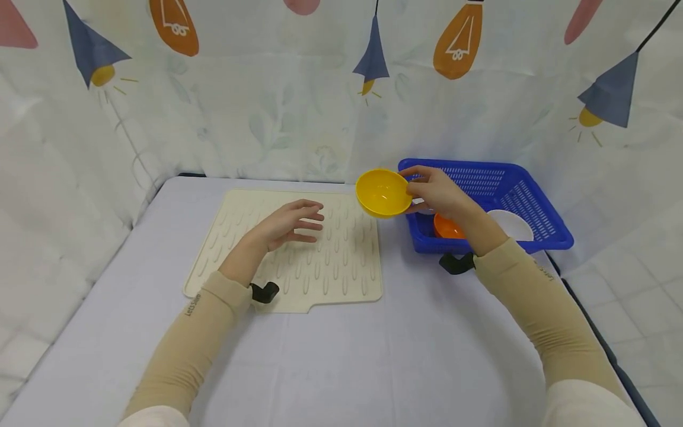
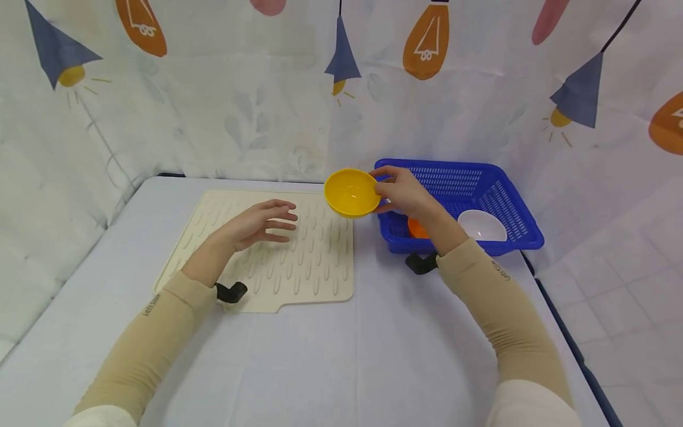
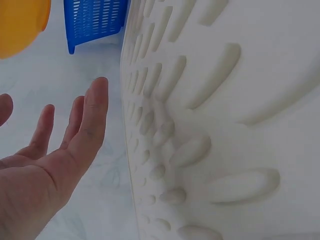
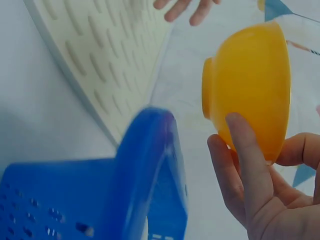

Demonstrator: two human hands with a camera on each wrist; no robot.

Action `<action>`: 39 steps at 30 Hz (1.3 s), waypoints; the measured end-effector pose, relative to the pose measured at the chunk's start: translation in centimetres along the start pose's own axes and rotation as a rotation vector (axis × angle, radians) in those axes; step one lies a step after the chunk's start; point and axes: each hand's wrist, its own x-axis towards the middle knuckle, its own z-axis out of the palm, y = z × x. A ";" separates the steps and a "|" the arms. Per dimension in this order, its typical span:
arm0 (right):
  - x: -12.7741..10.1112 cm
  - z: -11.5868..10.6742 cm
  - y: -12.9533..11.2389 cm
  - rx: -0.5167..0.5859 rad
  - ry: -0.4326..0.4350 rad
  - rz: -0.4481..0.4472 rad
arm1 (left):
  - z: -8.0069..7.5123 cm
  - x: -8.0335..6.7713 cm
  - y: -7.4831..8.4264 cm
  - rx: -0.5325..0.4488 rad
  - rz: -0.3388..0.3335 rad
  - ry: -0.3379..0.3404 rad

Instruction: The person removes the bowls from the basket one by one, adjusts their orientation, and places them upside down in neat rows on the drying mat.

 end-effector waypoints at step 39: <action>-0.1 7.7 1.6 0.075 -0.151 0.000 | 1.2 0.8 -1.2 -0.260 -0.024 -0.168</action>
